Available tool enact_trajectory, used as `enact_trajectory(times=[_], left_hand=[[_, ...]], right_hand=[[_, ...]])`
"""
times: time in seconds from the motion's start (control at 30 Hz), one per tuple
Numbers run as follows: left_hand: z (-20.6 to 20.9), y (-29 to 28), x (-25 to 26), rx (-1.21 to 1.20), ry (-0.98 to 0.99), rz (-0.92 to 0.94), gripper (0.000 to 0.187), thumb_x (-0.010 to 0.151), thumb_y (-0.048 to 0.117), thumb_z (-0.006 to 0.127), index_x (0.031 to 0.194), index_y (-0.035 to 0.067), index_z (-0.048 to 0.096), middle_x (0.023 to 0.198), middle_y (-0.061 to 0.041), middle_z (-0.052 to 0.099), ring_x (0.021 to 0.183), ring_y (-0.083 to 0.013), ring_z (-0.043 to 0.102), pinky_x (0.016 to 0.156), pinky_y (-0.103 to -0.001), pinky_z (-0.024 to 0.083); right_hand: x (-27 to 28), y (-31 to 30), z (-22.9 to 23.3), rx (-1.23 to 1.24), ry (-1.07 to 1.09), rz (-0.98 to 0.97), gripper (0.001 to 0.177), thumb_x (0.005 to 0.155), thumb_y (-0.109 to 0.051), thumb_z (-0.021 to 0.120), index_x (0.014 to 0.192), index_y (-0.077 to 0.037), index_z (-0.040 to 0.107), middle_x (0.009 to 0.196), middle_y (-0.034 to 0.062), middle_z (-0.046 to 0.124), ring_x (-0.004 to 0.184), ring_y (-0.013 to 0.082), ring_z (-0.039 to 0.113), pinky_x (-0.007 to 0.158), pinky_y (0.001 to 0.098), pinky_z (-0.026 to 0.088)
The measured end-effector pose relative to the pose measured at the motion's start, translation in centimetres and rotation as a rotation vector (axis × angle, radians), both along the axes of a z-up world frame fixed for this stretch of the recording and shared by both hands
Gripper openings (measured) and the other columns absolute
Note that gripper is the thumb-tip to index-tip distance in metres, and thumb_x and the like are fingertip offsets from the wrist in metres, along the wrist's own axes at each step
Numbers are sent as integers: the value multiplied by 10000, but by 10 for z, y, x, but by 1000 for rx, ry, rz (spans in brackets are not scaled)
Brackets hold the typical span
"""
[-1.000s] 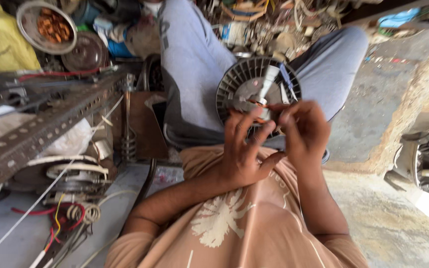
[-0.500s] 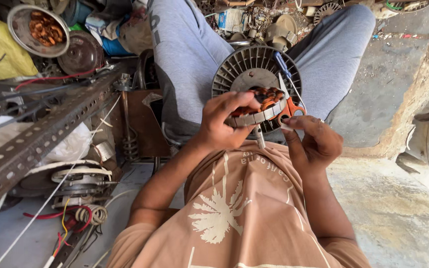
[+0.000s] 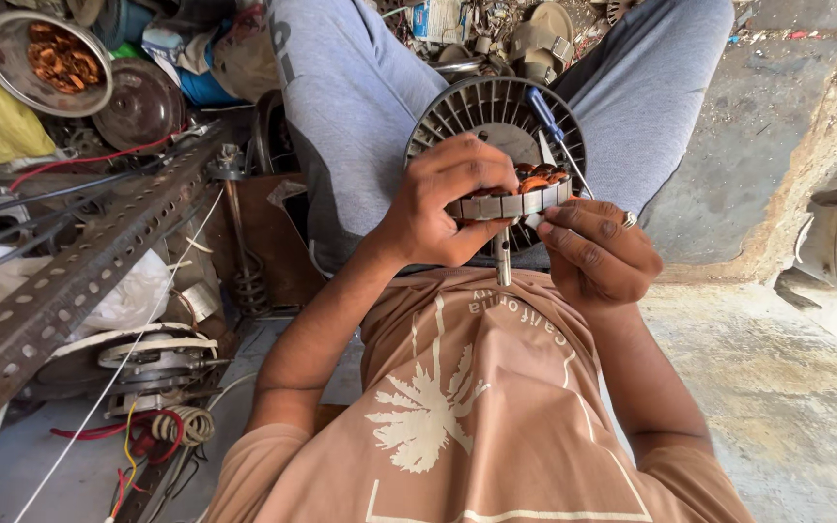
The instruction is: The person sits cross-legged on the floor and works on a motor stator resting on their lap. They repeatedly insert small white insulating pieces into the slots of the stator and use a screwdriver to adjust the copper windings.
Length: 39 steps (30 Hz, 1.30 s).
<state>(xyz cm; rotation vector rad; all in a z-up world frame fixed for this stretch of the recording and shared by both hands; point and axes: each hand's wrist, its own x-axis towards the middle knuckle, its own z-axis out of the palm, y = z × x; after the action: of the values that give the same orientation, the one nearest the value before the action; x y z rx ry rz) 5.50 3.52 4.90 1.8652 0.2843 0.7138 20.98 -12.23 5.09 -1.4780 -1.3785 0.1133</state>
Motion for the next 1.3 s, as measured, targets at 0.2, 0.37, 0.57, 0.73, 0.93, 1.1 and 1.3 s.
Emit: enact_trajectory(times=[0.2, 0.37, 0.57, 0.73, 0.93, 1.1, 1.3], left_hand=[[1, 2, 1, 30, 37, 0, 343, 799, 75, 835, 1081, 61, 642, 1091, -86, 662, 1031, -267, 673, 920, -382, 550], [7, 7, 1, -6, -14, -56, 336, 781, 148, 740, 1072, 22, 629, 1041, -129, 635, 957, -290, 635, 880, -394, 521], [5, 8, 2, -61, -16, -83, 296, 831, 172, 674, 1072, 9, 616, 979, -117, 608, 872, -258, 637, 802, -383, 541], [5, 11, 6, -123, 77, -121, 256, 848, 180, 692, 1019, 18, 592, 910, -82, 578, 768, -191, 598, 701, -341, 501], [8, 12, 8, -137, 32, -120, 274, 816, 103, 709, 1023, 9, 557, 932, -64, 559, 776, -159, 567, 704, -317, 477], [10, 7, 9, -195, 66, -88, 250, 805, 55, 715, 1001, 9, 567, 919, -50, 573, 750, -126, 578, 681, -287, 479], [6, 7, 7, -249, 54, -84, 249, 814, 53, 718, 1008, 15, 567, 924, -27, 578, 763, -92, 569, 693, -266, 489]], right_hand=[[14, 7, 1, -12, -13, 100, 109, 844, 91, 788, 873, -12, 766, 857, 136, 738, 793, 265, 752, 699, 322, 609], [21, 9, 9, -60, 11, 175, 86, 853, 73, 764, 885, -7, 773, 865, 140, 738, 805, 258, 749, 711, 329, 610], [5, 11, 17, -96, 3, 63, 133, 857, 96, 821, 891, -12, 751, 870, 136, 734, 816, 246, 746, 723, 327, 603], [-8, 13, 29, -159, 87, -1, 132, 869, 112, 808, 928, 16, 739, 891, 146, 714, 795, 239, 731, 699, 304, 582], [-9, 18, 35, -196, 89, -15, 135, 824, 97, 792, 924, 27, 734, 892, 150, 710, 812, 245, 719, 694, 305, 570], [-7, 20, 37, -189, 20, 5, 138, 821, 84, 797, 919, 18, 726, 890, 142, 708, 814, 249, 719, 690, 313, 566], [-4, 23, 33, -154, -30, 26, 143, 821, 89, 799, 924, 18, 728, 879, 136, 706, 791, 239, 713, 670, 314, 566]])
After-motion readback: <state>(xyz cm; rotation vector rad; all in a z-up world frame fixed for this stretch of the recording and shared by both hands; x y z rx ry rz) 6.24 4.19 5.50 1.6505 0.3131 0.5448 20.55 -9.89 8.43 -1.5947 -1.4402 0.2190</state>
